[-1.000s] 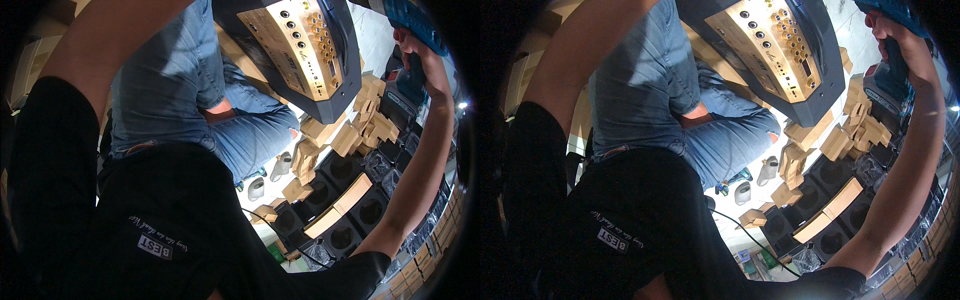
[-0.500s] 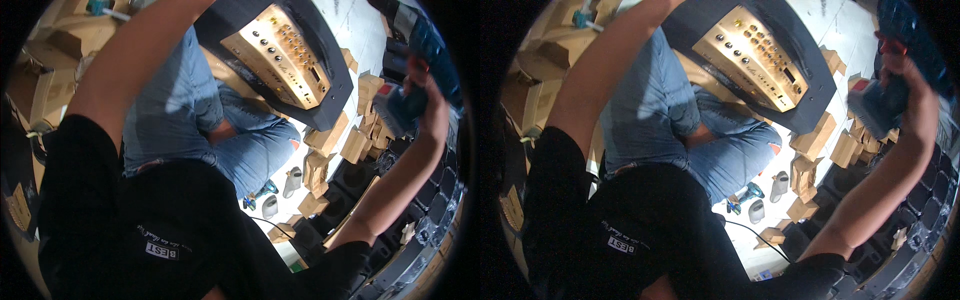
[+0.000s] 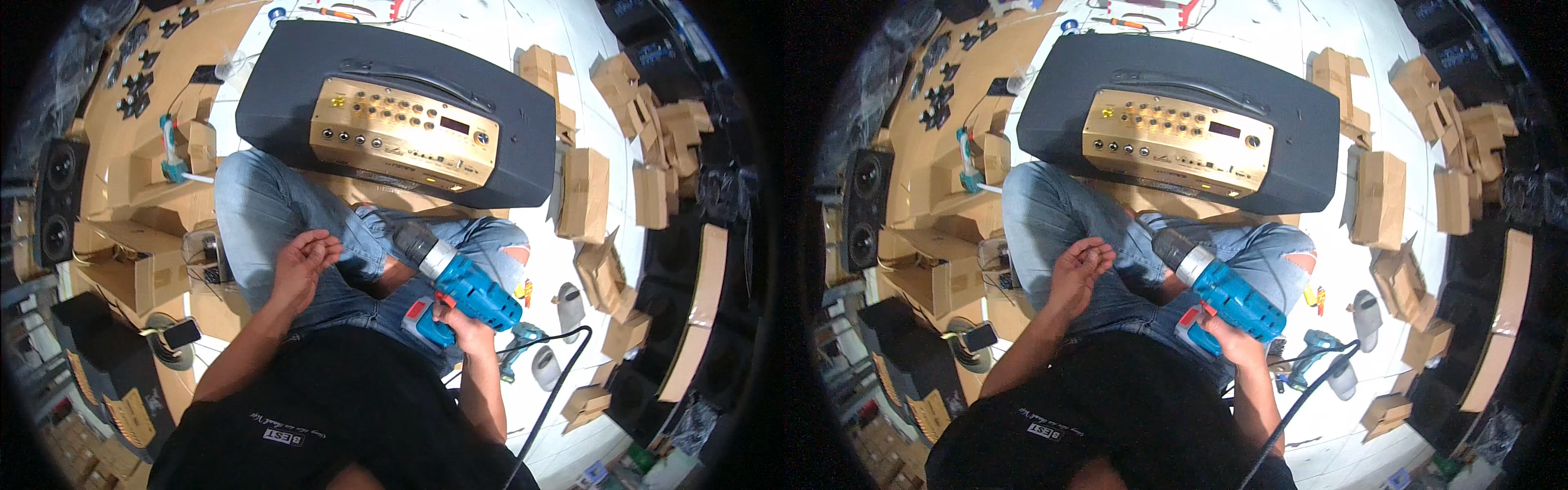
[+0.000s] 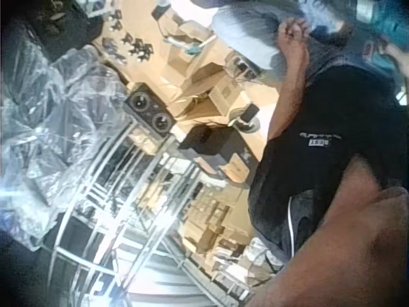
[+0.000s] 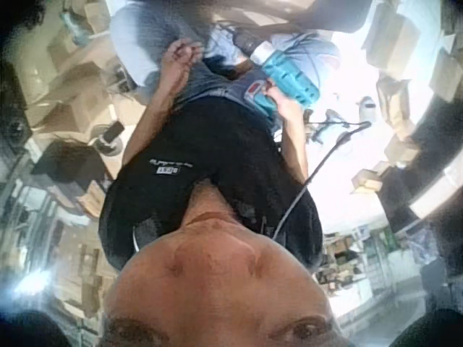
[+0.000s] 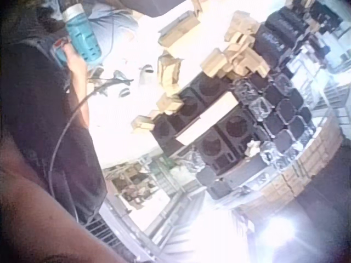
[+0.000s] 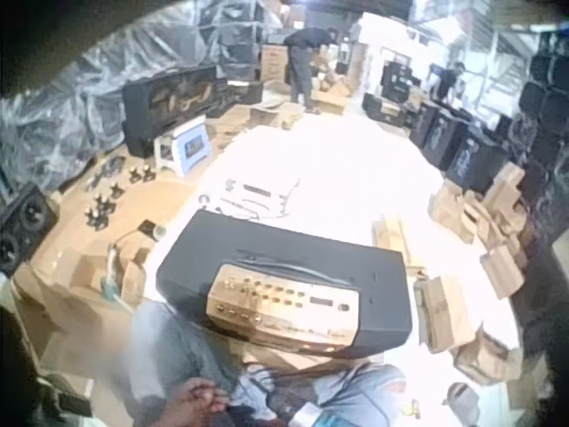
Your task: The person uses a corded drill to drive screws into the back panel of a large black speaker. They repeatedly pick up screws, position them, and fasten them while sitting on the floor. The person also briefly flips the speaker to access the interior wiring.
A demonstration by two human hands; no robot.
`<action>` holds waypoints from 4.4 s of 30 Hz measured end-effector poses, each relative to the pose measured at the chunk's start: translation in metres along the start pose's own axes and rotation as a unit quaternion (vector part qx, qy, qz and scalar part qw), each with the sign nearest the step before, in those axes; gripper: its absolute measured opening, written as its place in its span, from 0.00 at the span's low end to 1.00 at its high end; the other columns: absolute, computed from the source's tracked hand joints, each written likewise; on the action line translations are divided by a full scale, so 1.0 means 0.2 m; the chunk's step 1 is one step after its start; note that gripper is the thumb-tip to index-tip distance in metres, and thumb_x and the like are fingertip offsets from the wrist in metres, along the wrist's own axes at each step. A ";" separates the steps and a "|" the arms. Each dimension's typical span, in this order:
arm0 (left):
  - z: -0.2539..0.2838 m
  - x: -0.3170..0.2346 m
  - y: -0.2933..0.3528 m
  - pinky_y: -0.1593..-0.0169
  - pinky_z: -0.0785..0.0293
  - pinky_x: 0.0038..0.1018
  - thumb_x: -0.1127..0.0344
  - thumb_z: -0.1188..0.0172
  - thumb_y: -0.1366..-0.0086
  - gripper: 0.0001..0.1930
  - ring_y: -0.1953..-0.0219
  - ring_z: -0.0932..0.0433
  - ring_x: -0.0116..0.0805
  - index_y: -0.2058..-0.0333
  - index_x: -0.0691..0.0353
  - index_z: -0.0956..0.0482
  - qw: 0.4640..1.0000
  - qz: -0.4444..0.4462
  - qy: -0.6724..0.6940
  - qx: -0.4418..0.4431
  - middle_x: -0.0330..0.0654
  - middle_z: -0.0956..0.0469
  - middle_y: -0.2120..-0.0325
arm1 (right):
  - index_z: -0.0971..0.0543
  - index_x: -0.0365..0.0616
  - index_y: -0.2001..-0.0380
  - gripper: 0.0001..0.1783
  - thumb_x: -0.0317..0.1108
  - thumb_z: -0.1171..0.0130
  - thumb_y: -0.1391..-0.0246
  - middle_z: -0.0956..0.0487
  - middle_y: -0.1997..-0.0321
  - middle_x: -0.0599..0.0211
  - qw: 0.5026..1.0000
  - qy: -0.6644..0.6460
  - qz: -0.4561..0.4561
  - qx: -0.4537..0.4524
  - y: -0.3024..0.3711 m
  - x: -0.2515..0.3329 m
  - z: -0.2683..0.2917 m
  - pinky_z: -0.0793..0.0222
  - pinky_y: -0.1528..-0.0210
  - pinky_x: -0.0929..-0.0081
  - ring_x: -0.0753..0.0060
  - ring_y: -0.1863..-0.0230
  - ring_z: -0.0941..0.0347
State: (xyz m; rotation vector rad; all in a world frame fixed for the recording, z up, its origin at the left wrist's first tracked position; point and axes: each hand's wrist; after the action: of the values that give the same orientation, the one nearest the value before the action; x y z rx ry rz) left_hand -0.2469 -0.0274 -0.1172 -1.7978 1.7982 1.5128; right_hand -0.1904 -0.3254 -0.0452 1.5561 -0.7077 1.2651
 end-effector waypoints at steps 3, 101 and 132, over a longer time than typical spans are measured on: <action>-0.20 -0.09 0.05 0.59 0.22 0.27 0.65 0.47 0.28 0.08 0.59 0.20 0.35 0.57 0.62 0.31 1.000 0.000 -0.006 -0.021 0.50 0.22 0.59 | 0.23 0.33 0.58 0.17 0.22 0.42 0.55 0.23 0.72 0.64 0.998 -0.058 0.015 0.022 0.10 -0.12 0.04 0.30 0.64 0.71 0.71 0.71 0.27; -1.93 -0.96 -0.73 0.59 0.27 0.28 0.56 0.41 0.34 0.19 0.60 0.24 0.26 0.53 0.65 0.21 0.744 -0.460 -0.162 0.458 0.42 0.20 0.59 | 0.21 0.33 0.78 0.06 0.25 0.38 0.62 0.25 0.83 0.59 0.820 0.568 -0.059 -0.021 -0.92 1.58 0.35 0.34 0.86 0.71 0.68 0.87 0.30; -1.94 -0.93 -0.78 0.62 0.25 0.31 0.58 0.39 0.40 0.15 0.69 0.20 0.34 0.68 0.67 0.16 0.711 -0.576 -0.243 0.323 0.47 0.17 0.73 | 0.22 0.36 0.77 0.04 0.25 0.40 0.61 0.25 0.84 0.62 0.842 0.538 -0.031 0.020 -0.98 1.56 0.37 0.34 0.87 0.73 0.70 0.88 0.31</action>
State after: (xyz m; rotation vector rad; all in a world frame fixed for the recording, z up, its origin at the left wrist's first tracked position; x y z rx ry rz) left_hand 0.1237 -0.1506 0.1199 -1.3936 0.4984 0.5807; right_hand 0.1005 -0.2824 0.1882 0.6524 0.1096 1.8139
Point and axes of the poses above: each hand's wrist, its own y-axis away from the middle knuckle, its own z-axis out of the back of the hand, x = y × z
